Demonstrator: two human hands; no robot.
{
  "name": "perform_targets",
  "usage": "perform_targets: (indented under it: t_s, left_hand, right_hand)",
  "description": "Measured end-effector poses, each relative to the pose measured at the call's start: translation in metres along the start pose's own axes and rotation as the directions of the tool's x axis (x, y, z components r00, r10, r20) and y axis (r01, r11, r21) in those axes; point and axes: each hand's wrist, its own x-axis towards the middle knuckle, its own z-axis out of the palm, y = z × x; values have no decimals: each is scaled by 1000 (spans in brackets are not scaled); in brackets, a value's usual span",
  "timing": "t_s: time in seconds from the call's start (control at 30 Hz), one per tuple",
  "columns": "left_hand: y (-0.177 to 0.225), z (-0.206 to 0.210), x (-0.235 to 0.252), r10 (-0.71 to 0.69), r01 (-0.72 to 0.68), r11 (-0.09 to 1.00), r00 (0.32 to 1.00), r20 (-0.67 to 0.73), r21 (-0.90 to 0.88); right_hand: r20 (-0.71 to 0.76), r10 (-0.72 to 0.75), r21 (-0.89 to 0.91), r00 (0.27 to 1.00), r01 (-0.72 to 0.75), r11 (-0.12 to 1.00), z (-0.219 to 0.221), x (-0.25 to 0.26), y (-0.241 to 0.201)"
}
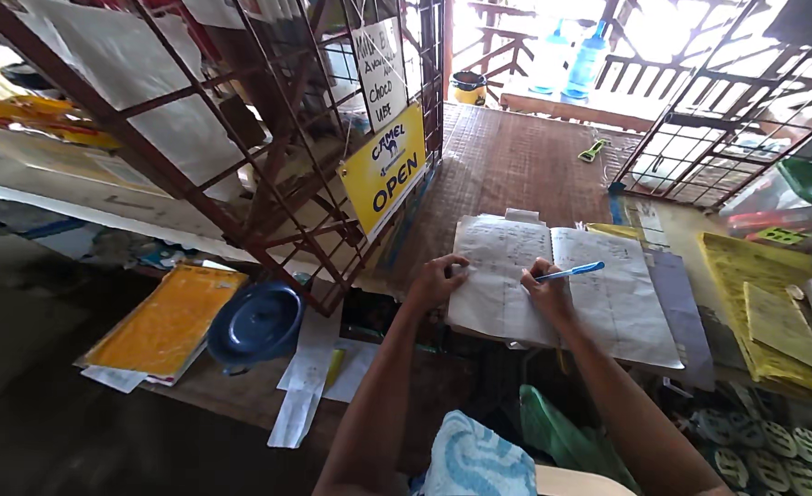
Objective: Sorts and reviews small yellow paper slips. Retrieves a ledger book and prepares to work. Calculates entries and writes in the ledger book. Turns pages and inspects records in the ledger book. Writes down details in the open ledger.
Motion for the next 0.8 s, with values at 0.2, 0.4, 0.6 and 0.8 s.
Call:
perform_targets:
  t_s: [0.2, 0.4, 0.6, 0.8]
  left_hand:
    - [0, 0, -1, -1, 1, 1000, 1000, -2, 4]
    - [2, -1, -2, -7, 8, 1000, 1000, -15, 21]
    - [1, 0, -1, -2, 2, 1000, 1000, -10, 9]
    - [-2, 0, 1, -1, 2, 1000, 1000, -9, 21]
  right_hand:
    - [95, 3, 12, 995, -4, 1000, -3, 0, 2]
    - [26, -6, 42, 1000, 4, 999, -2, 0, 6]
    - [38, -10, -4, 999, 10, 1000, -3, -1, 2]
    - [64, -9, -5, 998, 9, 1000, -3, -1, 1]
